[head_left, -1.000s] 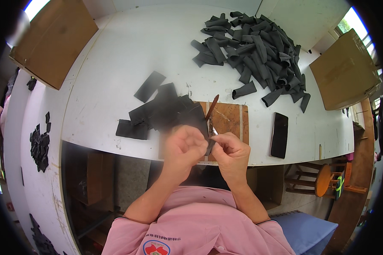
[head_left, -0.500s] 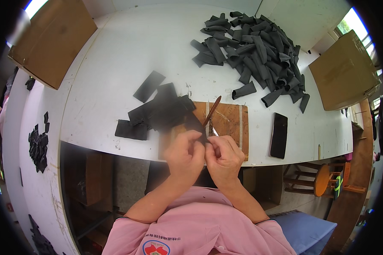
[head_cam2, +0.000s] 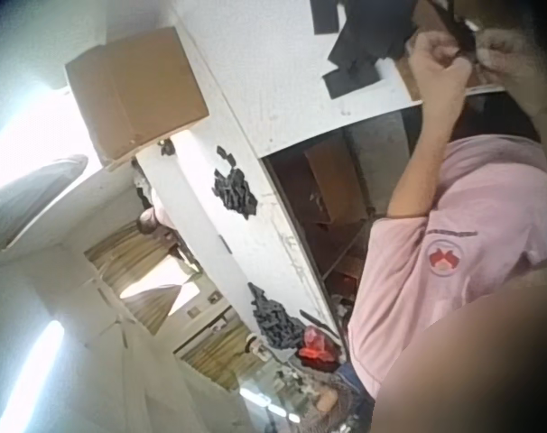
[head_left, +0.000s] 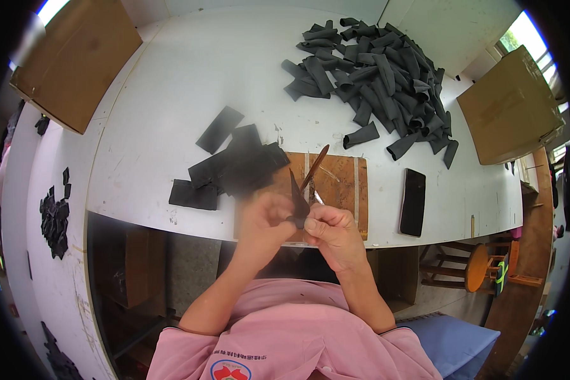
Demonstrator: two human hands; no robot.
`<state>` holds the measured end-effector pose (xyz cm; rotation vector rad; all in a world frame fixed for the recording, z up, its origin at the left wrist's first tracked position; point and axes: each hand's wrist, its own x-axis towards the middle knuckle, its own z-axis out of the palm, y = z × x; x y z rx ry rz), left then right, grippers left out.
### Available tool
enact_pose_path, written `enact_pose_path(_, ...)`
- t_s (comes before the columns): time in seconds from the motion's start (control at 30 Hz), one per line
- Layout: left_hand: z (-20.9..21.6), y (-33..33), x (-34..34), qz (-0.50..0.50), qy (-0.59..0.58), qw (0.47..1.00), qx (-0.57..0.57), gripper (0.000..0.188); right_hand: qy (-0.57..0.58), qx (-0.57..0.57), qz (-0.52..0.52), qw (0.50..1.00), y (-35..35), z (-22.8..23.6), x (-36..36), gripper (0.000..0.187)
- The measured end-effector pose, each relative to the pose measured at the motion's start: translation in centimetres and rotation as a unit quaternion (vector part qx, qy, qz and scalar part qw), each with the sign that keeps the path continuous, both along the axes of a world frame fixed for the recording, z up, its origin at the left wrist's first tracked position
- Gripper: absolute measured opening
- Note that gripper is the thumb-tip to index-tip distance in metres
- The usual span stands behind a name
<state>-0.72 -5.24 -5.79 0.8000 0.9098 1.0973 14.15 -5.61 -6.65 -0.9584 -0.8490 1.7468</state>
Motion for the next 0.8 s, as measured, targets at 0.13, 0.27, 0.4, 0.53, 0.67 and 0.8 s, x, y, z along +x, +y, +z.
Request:
enact_pose_path(0.13,2.6,-0.5,2.5,0.145,0.085,0.986,0.016,0.016,0.199,-0.108,0.023,0.974,-0.2,0.3,-0.6,0.009)
enact_pose_path(0.27,0.8,-0.6,2.6,0.190,0.187,0.957,0.116,0.017,0.113,-0.068,0.020,0.991,-0.1,0.1,-0.8,0.014)
enact_pose_path(0.4,1.1,0.1,1.0,0.108,0.060,0.991,0.060,0.020,0.107,-0.074,-0.047,0.990,0.2,-0.2,-0.7,0.016)
enact_pose_path(0.53,1.1,-0.4,-0.2,-0.103,-0.211,0.971,-0.035,0.025,0.107,-0.042,-0.019,0.993,0.1,0.3,-0.4,0.014)
enact_pose_path(0.67,2.0,-0.5,0.0,-0.176,-0.317,0.932,0.009,0.029,0.105,0.132,-0.043,0.985,0.6,0.5,-0.3,0.012)
enact_pose_path(0.8,2.2,-1.6,1.6,0.026,0.088,0.986,0.142,0.033,0.046,0.217,-0.002,0.975,1.6,1.1,0.9,0.010)
